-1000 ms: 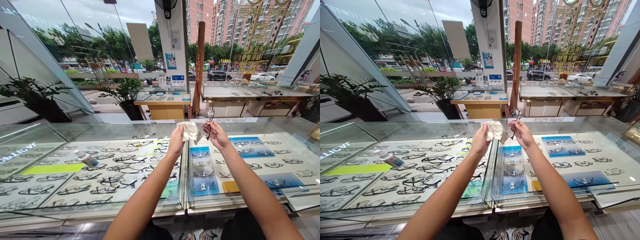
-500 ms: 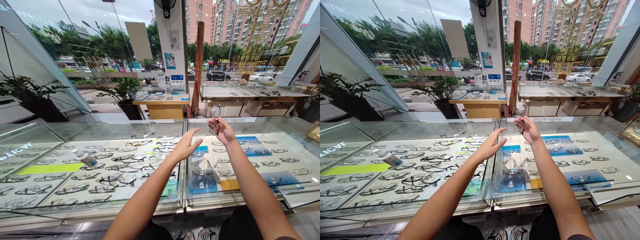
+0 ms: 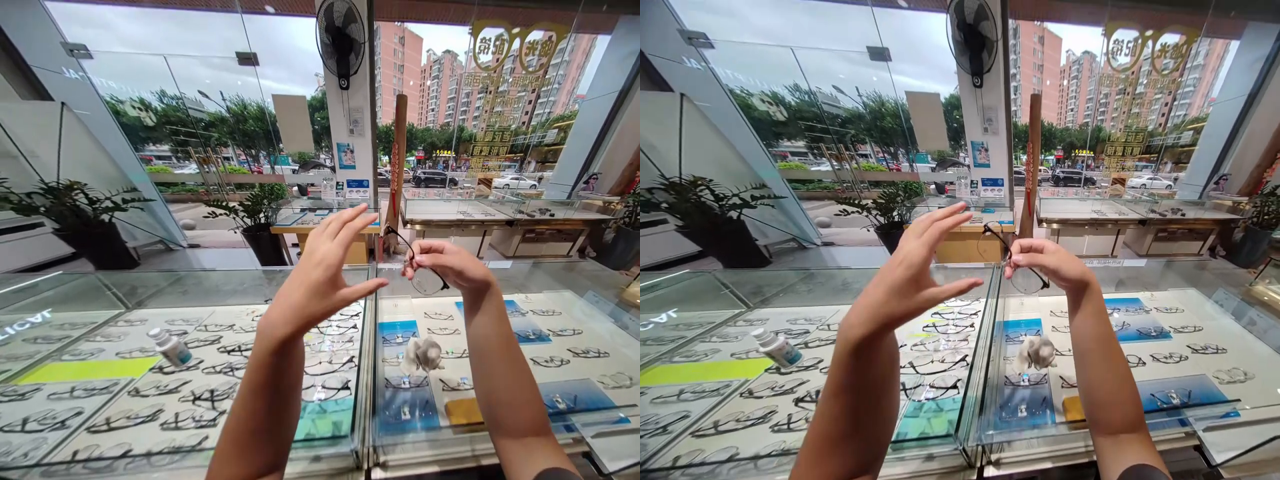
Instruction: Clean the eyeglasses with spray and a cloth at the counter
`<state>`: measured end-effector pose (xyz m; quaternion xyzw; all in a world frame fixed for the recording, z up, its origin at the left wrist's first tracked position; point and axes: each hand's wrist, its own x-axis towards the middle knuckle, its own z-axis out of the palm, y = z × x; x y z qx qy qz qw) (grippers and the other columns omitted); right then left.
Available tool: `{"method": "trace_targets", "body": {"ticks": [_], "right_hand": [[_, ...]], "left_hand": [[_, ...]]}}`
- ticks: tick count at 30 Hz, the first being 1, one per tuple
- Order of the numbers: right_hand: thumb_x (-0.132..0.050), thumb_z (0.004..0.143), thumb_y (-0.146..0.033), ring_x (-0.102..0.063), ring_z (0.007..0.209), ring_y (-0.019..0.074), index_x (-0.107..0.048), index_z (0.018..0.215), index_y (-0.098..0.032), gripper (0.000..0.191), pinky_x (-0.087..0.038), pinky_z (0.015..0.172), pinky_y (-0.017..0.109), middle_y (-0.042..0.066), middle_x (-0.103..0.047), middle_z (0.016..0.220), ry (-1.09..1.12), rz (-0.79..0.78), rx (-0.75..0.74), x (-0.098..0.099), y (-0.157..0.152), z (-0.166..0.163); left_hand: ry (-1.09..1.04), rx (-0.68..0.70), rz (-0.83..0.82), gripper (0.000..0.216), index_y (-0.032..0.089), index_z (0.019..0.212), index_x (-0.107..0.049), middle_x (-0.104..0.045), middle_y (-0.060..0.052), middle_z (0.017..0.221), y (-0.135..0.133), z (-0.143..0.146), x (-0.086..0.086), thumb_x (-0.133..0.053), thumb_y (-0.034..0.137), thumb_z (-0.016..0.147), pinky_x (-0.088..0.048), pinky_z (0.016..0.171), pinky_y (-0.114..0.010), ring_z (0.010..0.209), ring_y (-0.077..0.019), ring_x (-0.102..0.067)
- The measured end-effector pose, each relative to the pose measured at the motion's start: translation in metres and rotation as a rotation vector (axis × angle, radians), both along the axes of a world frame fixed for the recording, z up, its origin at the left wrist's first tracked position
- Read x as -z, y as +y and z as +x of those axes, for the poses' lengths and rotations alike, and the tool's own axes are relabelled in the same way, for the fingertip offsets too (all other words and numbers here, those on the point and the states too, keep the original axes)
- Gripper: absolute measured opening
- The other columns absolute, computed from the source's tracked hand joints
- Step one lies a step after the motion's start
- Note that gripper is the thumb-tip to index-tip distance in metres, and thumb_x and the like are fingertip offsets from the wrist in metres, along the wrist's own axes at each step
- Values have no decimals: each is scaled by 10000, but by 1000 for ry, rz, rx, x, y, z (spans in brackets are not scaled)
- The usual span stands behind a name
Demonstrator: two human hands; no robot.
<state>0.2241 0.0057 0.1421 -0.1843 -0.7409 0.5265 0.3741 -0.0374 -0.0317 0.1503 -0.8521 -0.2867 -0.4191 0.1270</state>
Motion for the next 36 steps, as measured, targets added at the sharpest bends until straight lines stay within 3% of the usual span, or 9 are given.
{"method": "trace_targets", "body": {"ticks": [5, 16, 21, 24, 30, 36], "right_hand": [[-762, 908, -452, -682, 824, 160, -668, 861, -196, 277, -517, 865, 326, 18, -740, 804, -1, 2, -46, -2, -20, -7], [-724, 946, -445, -673, 831, 156, -654, 857, -178, 289, -519, 826, 316, 34, -732, 821, -84, -14, -76, -6, -30, -8], [-723, 938, -472, -672, 823, 165, -656, 852, -188, 304, -527, 827, 329, 33, -734, 821, -124, 3, -56, -7, -32, -10], [-668, 964, -521, -675, 871, 176, -675, 860, -200, 338, -531, 875, 343, 39, -736, 872, -160, 118, 76, -10, -37, -10], [-595, 991, -567, -661, 1119, 228, -701, 1091, -260, 340, -500, 1059, 416, 52, -726, 1124, 16, 536, 623, -9, -46, -7], [-749, 878, -557, -625, 1269, 279, -641, 1306, -275, 524, -496, 1111, 452, 75, -670, 1316, 45, 815, 796, -4, -50, -9]], "left_hand": [[-39, 26, 137, 738, 275, 1510, -510, -579, -129, 1540, -18, 2, 2, -815, 448, 860, -400, 1235, -530, 1445, -325, -520], [28, 16, 132, 523, 267, 1395, -599, -708, -98, 1364, -14, 0, 0, -760, 418, 921, -501, 1098, -480, 1273, -291, -639], [26, 9, 144, 438, 274, 1290, -666, -743, -93, 1289, -10, 0, 0, -746, 493, 919, -522, 1043, -459, 1196, -284, -674], [2, 11, 150, 421, 271, 1240, -692, -759, -89, 1250, -7, -2, -1, -748, 524, 908, -528, 1026, -450, 1161, -277, -685], [-210, -10, 174, 454, 277, 1164, -719, -774, -72, 1152, -5, -8, -3, -810, 572, 830, -541, 1026, -446, 1098, -279, -706], [-406, -107, 208, 498, 272, 1194, -704, -752, -61, 1123, -8, -9, 0, -859, 527, 795, -546, 1018, -418, 1095, -266, -692]]}}
